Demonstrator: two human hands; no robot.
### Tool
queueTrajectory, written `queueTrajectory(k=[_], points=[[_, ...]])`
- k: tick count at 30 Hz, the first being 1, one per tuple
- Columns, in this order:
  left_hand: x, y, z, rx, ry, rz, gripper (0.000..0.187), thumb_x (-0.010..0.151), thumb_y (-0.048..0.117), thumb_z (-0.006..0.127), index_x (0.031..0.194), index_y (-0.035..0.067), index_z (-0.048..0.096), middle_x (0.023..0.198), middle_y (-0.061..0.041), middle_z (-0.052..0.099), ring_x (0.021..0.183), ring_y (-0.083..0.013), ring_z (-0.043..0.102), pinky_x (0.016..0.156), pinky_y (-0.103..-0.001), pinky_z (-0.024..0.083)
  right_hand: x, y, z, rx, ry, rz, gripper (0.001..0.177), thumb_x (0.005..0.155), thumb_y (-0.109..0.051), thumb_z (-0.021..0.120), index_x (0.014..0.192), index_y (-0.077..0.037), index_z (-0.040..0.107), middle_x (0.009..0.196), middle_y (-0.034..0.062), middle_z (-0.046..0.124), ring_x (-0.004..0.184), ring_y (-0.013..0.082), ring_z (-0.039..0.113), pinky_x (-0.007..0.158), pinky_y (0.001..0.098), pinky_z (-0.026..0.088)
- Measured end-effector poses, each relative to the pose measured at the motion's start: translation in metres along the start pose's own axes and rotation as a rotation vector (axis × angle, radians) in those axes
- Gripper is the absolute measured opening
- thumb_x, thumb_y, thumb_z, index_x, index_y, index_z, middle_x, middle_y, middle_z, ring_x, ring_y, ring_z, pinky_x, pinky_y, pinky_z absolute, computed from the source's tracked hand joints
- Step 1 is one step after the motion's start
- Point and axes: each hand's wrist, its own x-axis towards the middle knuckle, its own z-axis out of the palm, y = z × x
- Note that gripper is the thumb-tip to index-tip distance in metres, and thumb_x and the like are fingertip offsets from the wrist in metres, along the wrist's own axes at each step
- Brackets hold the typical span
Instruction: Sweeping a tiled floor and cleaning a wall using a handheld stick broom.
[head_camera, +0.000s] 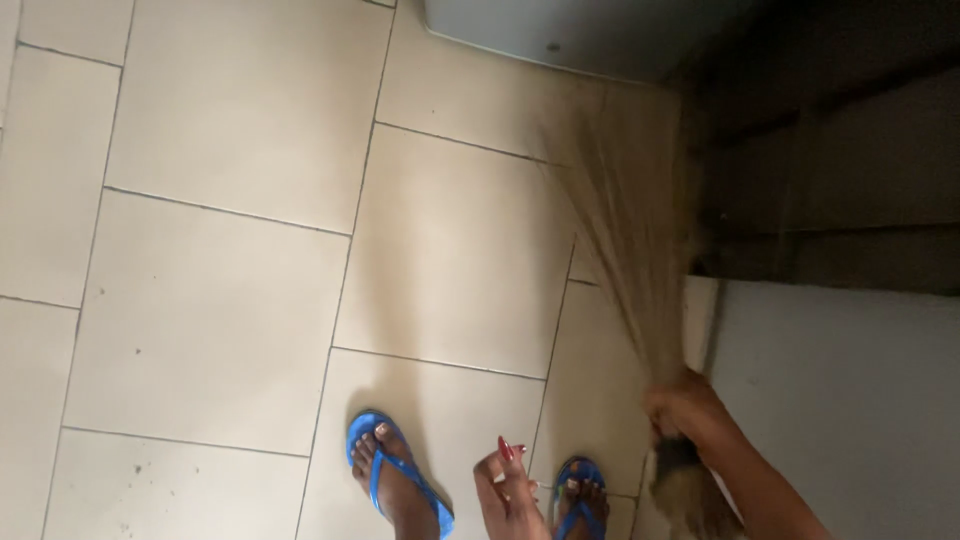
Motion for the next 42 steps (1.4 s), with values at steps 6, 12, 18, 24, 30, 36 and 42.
queueTrajectory(k=[6,12,18,24,30,36,42], points=[[-0.007,0.018,0.001,0.013,0.014,-0.044,0.043,0.093,0.046,0.06,0.106,0.006,0.067,0.095,-0.009,0.077,0.071,-0.0149,0.063,0.063,-0.03,0.052,0.098,-0.018,-0.049,0.02,0.104,0.054,0.017,0.082,-0.009,0.067,0.074,0.004,0.059,0.074,0.0212,0.064,0.062,0.0366,0.062,0.058,0.0507,0.054],[-0.004,0.015,-0.002,0.083,-0.041,-0.036,0.041,0.095,0.043,0.058,0.107,0.005,0.066,0.096,-0.008,0.074,0.065,-0.0173,0.054,0.06,-0.032,0.047,0.098,0.002,-0.02,-0.277,0.083,-0.081,0.017,0.087,-0.011,0.07,0.081,0.005,0.067,0.075,0.0216,0.069,0.063,0.031,0.066,0.06,0.0476,0.055],[-0.006,0.025,-0.001,0.05,-0.009,-0.066,0.039,0.094,0.041,0.059,0.109,0.006,0.067,0.101,-0.012,0.076,0.069,-0.0166,0.061,0.065,-0.03,0.051,0.069,0.035,-0.014,-0.107,0.174,0.105,0.012,0.082,0.002,0.07,0.088,0.008,0.062,0.074,0.024,0.064,0.062,0.0356,0.061,0.06,0.0539,0.054],[-0.006,0.048,0.0,0.104,-0.077,-0.082,0.041,0.097,0.044,0.053,0.112,0.007,0.063,0.108,-0.009,0.071,0.076,-0.0144,0.065,0.068,-0.031,0.053,0.216,0.024,0.071,-0.329,0.065,-0.252,0.024,0.079,-0.013,0.074,0.089,0.008,0.072,0.077,0.0156,0.069,0.062,0.025,0.062,0.059,0.0442,0.054],[-0.001,0.012,0.012,0.042,-0.054,-0.022,0.037,0.094,0.04,0.058,0.11,0.007,0.063,0.097,-0.007,0.076,0.067,-0.0129,0.053,0.062,-0.029,0.049,0.051,0.003,0.129,-0.115,0.056,-0.229,0.03,0.076,-0.003,0.072,0.103,0.0,0.061,0.071,0.0156,0.067,0.06,0.0247,0.064,0.055,0.0404,0.054],[-0.014,0.026,0.002,0.076,-0.016,-0.15,0.035,0.099,0.04,0.06,0.112,0.009,0.066,0.076,-0.015,0.059,0.059,-0.0132,0.047,0.056,-0.026,0.041,0.065,0.007,0.109,0.289,0.181,-0.06,0.015,0.084,-0.005,0.067,0.092,0.005,0.059,0.072,0.0162,0.063,0.056,0.0255,0.062,0.051,0.0431,0.056],[-0.012,0.033,0.005,-0.036,-0.006,-0.133,0.037,0.094,0.041,0.06,0.107,0.008,0.064,0.089,-0.005,0.076,0.059,-0.0086,0.051,0.052,-0.025,0.047,0.117,-0.058,0.172,0.169,0.032,-0.175,0.02,0.08,-0.004,0.069,0.091,0.005,0.055,0.07,0.0178,0.061,0.051,0.0305,0.064,0.046,0.047,0.056]])
